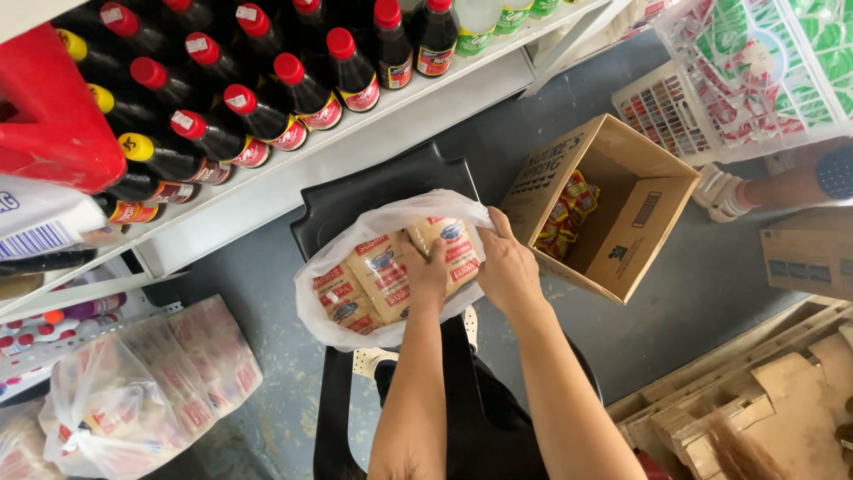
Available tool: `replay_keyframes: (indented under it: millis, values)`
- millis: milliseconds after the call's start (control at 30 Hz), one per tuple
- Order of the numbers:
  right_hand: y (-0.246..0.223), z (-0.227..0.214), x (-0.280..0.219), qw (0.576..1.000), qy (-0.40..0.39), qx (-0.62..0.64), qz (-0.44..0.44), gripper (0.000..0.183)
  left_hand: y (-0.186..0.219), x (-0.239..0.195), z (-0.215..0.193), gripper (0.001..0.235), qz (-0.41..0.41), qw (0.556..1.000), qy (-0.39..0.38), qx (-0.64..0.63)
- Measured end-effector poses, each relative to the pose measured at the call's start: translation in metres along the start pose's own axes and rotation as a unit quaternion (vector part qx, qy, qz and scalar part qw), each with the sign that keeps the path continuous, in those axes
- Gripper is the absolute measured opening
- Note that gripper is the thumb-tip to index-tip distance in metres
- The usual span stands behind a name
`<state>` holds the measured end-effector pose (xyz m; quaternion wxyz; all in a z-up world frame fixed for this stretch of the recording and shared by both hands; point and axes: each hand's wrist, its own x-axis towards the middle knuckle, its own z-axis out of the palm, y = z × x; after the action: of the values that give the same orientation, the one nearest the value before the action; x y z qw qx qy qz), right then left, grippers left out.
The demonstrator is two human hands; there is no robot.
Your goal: Packing small bags of sugar into a larger plastic bag.
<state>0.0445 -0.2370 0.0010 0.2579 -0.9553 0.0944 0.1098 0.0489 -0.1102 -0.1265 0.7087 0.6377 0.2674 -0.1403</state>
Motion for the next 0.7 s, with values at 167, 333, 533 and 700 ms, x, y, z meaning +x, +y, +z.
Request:
replay_keyframes:
  millis: [167,333,533,700]
  values:
    - [-0.008,-0.008,-0.003,0.999,-0.019,-0.004,0.028,0.052,-0.022,-0.001,-0.001,0.083,0.038,0.982,0.008,0.186]
    - [-0.009,-0.014,-0.002,0.999,-0.023,-0.01,0.034,0.054,0.031,-0.025,0.011,0.083,0.047,0.897,0.021,0.439]
    - [-0.012,-0.015,-0.006,0.999,-0.029,-0.013,0.026,0.054,0.056,-0.028,0.006,0.062,0.136,0.644,-0.046,0.751]
    - [-0.009,-0.011,-0.007,1.0,-0.01,-0.005,-0.01,0.058,0.077,-0.022,-0.002,0.117,0.179,0.603,-0.246,0.737]
